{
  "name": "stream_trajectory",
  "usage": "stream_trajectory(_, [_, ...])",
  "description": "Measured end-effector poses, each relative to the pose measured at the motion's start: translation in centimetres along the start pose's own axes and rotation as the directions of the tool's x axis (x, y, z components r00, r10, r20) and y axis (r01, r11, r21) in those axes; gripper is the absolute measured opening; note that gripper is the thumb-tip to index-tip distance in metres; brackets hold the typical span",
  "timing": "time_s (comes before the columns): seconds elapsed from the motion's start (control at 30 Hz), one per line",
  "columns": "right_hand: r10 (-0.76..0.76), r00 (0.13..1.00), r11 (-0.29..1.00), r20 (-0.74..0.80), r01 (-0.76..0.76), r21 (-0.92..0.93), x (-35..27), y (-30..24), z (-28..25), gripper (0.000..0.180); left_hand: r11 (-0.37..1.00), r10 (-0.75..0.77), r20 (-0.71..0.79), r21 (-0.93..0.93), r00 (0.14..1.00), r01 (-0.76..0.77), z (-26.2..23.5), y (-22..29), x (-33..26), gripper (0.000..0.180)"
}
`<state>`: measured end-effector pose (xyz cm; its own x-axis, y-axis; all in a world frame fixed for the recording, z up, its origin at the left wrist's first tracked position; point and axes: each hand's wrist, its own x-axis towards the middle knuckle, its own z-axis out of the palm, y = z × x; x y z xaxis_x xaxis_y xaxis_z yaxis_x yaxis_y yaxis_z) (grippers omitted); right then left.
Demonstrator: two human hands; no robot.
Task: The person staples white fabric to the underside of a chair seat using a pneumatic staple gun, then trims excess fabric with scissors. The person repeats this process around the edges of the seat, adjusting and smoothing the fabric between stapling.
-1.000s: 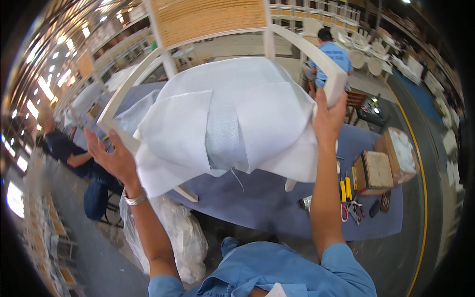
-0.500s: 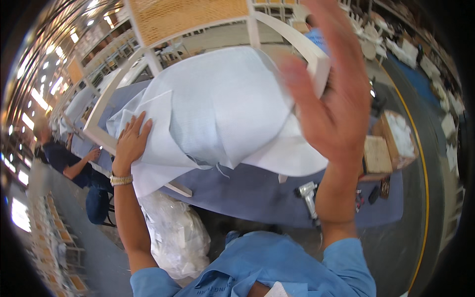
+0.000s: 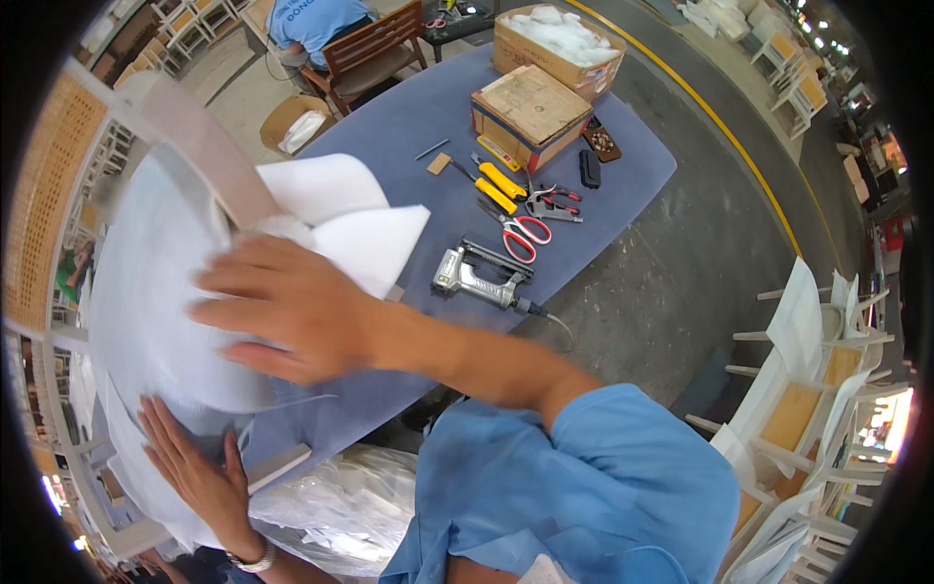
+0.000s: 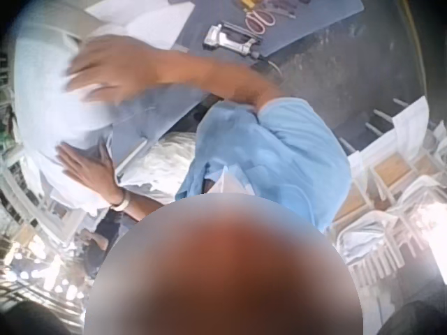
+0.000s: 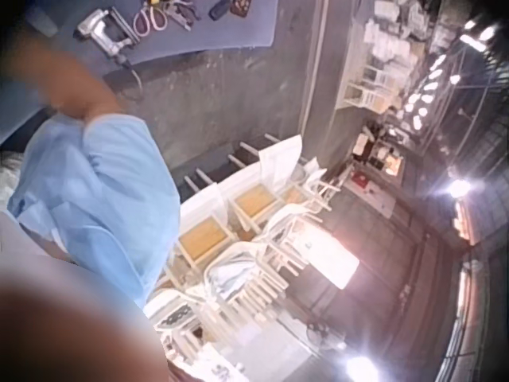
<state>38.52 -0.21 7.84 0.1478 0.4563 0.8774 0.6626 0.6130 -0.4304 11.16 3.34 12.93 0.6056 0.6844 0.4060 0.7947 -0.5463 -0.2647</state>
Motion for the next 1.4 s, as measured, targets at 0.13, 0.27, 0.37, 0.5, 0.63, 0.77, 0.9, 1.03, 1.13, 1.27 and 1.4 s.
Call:
stream_trajectory(0.13, [0.424,0.894,0.888,-0.144,-0.442,-0.127,-14.2,4.6,-8.2,0.03,0.973,-0.078,-0.159,0.204,0.984,0.11,3.2,0.2,-1.6,0.095])
stream_trajectory(0.27, [0.84,0.473,0.431,-0.264,-0.879,-0.206,-26.7,13.1,-15.9,0.032,0.935,-0.013,-0.381,0.324,0.925,0.147,6.7,1.5,-1.8,0.096])
stream_trajectory(0.37, [0.815,0.5,0.327,-0.291,-0.813,-0.481,-29.3,19.7,-19.1,0.037,0.921,0.018,-0.423,0.359,0.906,0.149,7.4,0.4,-1.5,0.095])
stream_trajectory(0.5, [0.782,0.572,0.219,-0.249,-0.626,-0.749,-29.4,27.0,-19.8,0.04,0.958,0.002,-0.436,0.259,0.9,0.123,6.7,-0.6,-1.1,0.092])
stream_trajectory(0.63, [0.889,0.377,0.037,-0.261,-0.626,-0.779,-30.4,30.0,-19.4,0.043,0.971,-0.135,-0.262,0.156,0.956,0.18,5.4,-1.5,1.5,0.104])
stream_trajectory(0.77, [0.865,0.459,0.07,-0.2,-0.507,-0.859,-32.3,30.8,-19.6,0.04,0.98,-0.18,-0.293,0.028,0.939,0.197,3.2,-1.5,4.9,0.119])
stream_trajectory(0.9, [0.864,0.472,0.119,-0.177,-0.532,-0.838,-27.1,27.2,-17.5,0.046,0.978,-0.158,-0.369,0.07,0.916,0.197,3.4,-1.7,3.4,0.117])
stream_trajectory(1.03, [0.737,0.66,0.514,-0.146,-0.687,-0.513,-21.9,30.3,-20.2,0.041,0.984,-0.137,-0.394,0.052,0.909,0.171,5.7,0.7,1.4,0.089])
stream_trajectory(1.13, [0.676,0.732,0.69,-0.081,-0.668,-0.28,-7.6,24.4,-17.1,0.044,0.962,-0.142,-0.478,0.14,0.867,0.235,8.0,2.0,-0.5,0.071])
stream_trajectory(1.27, [0.444,0.895,0.838,0.042,-0.431,0.334,7.5,15.4,-12.9,0.057,0.974,-0.207,-0.453,-0.01,0.867,0.227,6.7,2.3,-0.4,0.064])
stream_trajectory(1.4, [0.36,0.93,0.802,0.081,-0.352,0.482,12.8,8.5,-4.9,0.051,0.88,-0.31,-0.403,-0.464,0.861,0.099,2.5,1.7,-2.6,0.058])
